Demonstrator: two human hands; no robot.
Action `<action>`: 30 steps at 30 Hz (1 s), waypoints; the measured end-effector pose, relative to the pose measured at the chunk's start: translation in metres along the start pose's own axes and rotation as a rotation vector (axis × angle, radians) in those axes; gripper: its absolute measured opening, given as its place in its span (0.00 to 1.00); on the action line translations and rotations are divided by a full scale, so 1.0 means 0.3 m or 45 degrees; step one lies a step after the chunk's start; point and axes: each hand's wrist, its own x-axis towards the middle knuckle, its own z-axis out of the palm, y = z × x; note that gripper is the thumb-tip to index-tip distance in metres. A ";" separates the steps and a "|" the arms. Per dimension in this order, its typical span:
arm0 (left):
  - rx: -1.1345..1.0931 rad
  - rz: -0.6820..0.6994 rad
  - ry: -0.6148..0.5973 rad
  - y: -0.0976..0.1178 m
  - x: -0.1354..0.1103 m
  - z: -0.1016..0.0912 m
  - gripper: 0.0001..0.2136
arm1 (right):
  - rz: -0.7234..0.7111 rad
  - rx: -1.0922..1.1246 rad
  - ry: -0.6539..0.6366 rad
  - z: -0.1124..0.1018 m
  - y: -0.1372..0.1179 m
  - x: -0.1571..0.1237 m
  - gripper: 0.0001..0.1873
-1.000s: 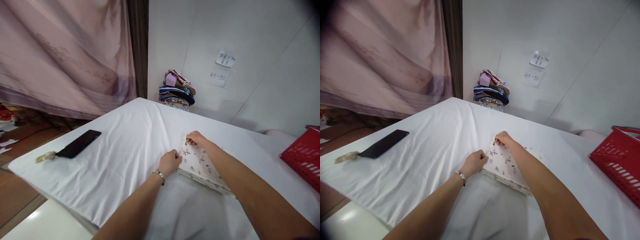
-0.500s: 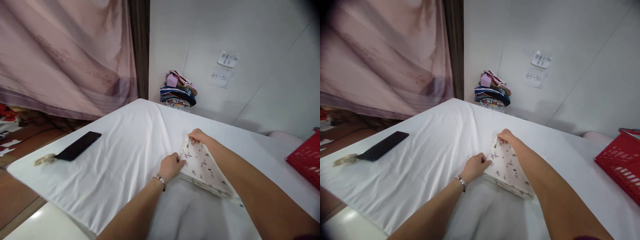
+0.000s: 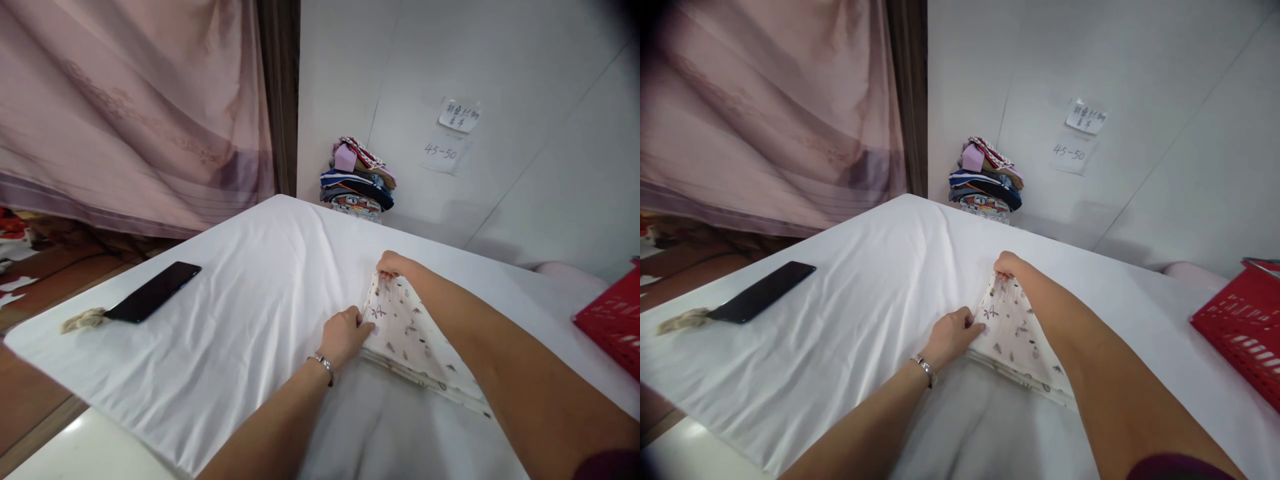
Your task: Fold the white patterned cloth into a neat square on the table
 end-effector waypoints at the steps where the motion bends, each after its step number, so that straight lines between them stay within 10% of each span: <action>1: -0.004 -0.001 -0.006 0.000 0.000 0.000 0.14 | -0.012 -0.007 0.017 0.000 -0.005 0.009 0.01; 17: -0.044 -0.033 -0.034 0.018 -0.003 -0.013 0.14 | -0.426 0.485 0.273 0.041 0.157 -0.067 0.11; 30: -0.069 -0.006 -0.004 0.002 0.001 -0.009 0.11 | -0.635 -0.367 0.408 0.185 0.143 -0.138 0.26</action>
